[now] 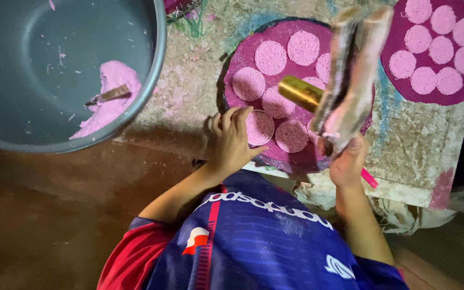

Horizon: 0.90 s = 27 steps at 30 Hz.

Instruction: The person scoops pink paste from a large plastic basin and packs it into a small ring mold set on a round board, then uses a wooden hand press to press the paste into a flat disc. They lift the press, release the molded disc onto the board alongside similar discs, and repeat the cycle, occasionally repositioning the ring mold.

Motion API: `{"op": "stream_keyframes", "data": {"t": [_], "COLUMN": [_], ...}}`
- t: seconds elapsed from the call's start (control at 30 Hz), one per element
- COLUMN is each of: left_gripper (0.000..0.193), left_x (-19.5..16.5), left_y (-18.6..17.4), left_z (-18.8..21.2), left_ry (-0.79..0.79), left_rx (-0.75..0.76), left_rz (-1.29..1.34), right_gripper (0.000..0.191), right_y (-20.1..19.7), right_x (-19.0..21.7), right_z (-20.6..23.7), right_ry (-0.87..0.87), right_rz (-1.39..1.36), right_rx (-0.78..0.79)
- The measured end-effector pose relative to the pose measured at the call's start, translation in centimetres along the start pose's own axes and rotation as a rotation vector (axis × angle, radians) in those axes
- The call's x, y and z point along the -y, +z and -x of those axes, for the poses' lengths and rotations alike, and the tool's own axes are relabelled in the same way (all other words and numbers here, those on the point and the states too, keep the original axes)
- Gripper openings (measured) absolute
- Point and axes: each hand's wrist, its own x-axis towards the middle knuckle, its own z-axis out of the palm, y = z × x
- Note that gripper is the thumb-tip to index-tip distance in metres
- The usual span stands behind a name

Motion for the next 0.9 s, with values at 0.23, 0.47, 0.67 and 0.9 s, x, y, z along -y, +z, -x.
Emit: {"op": "stream_keyframes", "data": {"t": [0.23, 0.47, 0.67, 0.9], "left_gripper": [0.103, 0.102, 0.098, 0.101], "left_x": [1.9, 10.1, 14.9, 17.5], "left_y": [-1.6, -3.5, -3.7, -4.0], "left_z": [0.1, 1.9, 4.0, 2.3], "left_ry": [0.104, -0.121, -0.158, -0.147], "left_rx": [-0.282, -0.204, -0.080, -0.004], "left_rz": [0.154, -0.028, -0.047, -0.091], "right_gripper": [0.083, 0.056, 0.058, 0.050], "right_y": [0.9, 10.0, 26.1, 32.0], "right_x": [-1.1, -1.2, -2.6, -3.6], "right_z": [-0.7, -15.7, -27.1, -27.3], "right_ry": [0.105, -0.042, -0.116, 0.019], "right_rz": [-0.211, 0.105, 0.600, 0.723], "right_rx": [-0.083, 0.073, -0.034, 0.030]}}
